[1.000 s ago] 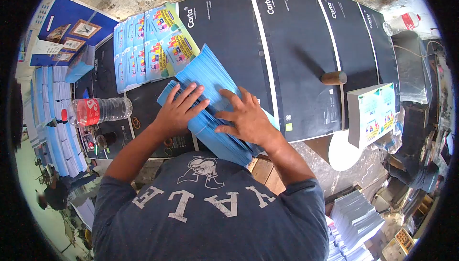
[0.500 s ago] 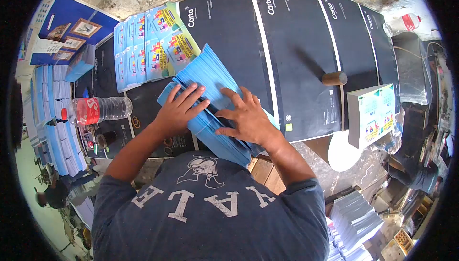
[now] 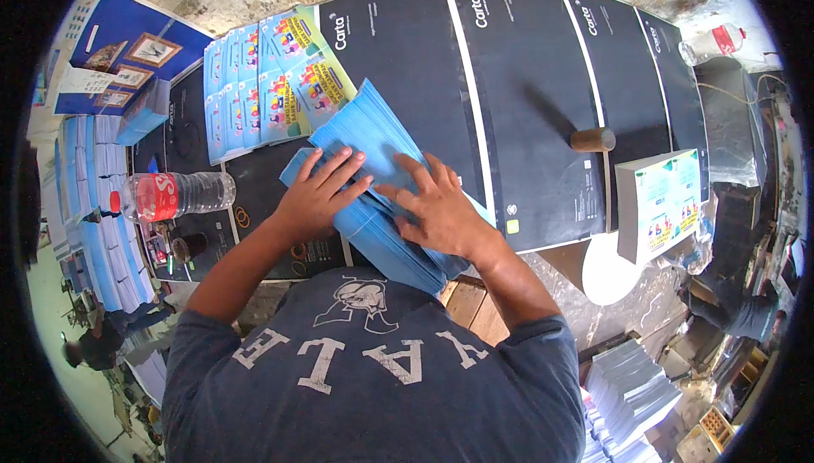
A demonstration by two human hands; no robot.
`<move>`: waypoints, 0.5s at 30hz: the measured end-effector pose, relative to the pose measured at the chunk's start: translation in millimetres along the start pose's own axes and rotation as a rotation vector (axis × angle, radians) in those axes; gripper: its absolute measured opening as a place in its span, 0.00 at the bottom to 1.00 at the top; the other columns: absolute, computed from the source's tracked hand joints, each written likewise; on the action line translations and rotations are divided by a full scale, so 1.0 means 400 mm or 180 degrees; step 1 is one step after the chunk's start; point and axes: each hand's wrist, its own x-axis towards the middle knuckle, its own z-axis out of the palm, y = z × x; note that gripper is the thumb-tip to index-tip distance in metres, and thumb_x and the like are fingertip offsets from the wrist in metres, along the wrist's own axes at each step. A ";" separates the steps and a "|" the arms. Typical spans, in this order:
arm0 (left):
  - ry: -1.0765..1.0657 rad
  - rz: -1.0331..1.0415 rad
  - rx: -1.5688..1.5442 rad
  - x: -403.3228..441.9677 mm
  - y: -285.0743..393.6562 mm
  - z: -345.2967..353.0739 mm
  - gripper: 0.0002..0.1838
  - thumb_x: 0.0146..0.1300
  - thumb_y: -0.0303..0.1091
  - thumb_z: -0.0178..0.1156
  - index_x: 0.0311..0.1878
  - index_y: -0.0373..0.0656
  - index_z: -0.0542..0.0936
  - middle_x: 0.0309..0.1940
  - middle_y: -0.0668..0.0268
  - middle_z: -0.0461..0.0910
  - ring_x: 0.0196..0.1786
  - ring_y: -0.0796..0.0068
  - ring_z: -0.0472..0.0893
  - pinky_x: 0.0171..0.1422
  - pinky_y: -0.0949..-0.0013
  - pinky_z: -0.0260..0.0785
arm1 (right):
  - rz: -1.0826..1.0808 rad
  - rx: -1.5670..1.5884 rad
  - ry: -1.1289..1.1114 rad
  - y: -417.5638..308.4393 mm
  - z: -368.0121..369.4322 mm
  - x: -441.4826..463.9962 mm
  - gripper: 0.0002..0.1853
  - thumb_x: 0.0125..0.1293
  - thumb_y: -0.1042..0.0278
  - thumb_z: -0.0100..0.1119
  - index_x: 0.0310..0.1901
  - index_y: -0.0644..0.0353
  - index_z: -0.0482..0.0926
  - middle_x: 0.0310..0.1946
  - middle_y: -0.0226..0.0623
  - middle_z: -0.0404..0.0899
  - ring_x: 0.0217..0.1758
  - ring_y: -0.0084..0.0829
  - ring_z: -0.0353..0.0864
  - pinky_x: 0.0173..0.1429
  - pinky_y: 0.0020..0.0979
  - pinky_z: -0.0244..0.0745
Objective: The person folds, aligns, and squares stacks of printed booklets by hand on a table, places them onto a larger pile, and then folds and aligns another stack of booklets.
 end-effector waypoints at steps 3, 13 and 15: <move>0.0070 0.0060 0.0149 0.001 -0.002 0.004 0.32 0.57 0.43 0.65 0.67 0.54 0.75 0.74 0.56 0.66 0.77 0.57 0.64 0.77 0.40 0.49 | -0.0235 -0.0508 -0.0147 -0.013 0.003 -0.002 0.16 0.58 0.52 0.70 0.48 0.41 0.88 0.74 0.41 0.58 0.73 0.66 0.55 0.70 0.67 0.61; 0.0039 0.0028 0.0089 0.001 0.003 0.004 0.29 0.61 0.39 0.61 0.68 0.56 0.75 0.74 0.57 0.67 0.77 0.58 0.64 0.77 0.40 0.50 | -0.0002 -0.0048 -0.0118 -0.010 -0.010 0.000 0.20 0.56 0.41 0.71 0.45 0.42 0.90 0.74 0.38 0.61 0.75 0.64 0.54 0.74 0.64 0.56; -0.0002 0.0025 0.0069 0.000 0.003 0.001 0.29 0.61 0.38 0.61 0.68 0.56 0.74 0.74 0.56 0.66 0.77 0.57 0.64 0.77 0.39 0.50 | -0.0109 -0.0024 -0.0082 -0.004 -0.012 0.002 0.20 0.58 0.40 0.68 0.45 0.42 0.89 0.74 0.38 0.60 0.74 0.66 0.55 0.71 0.65 0.60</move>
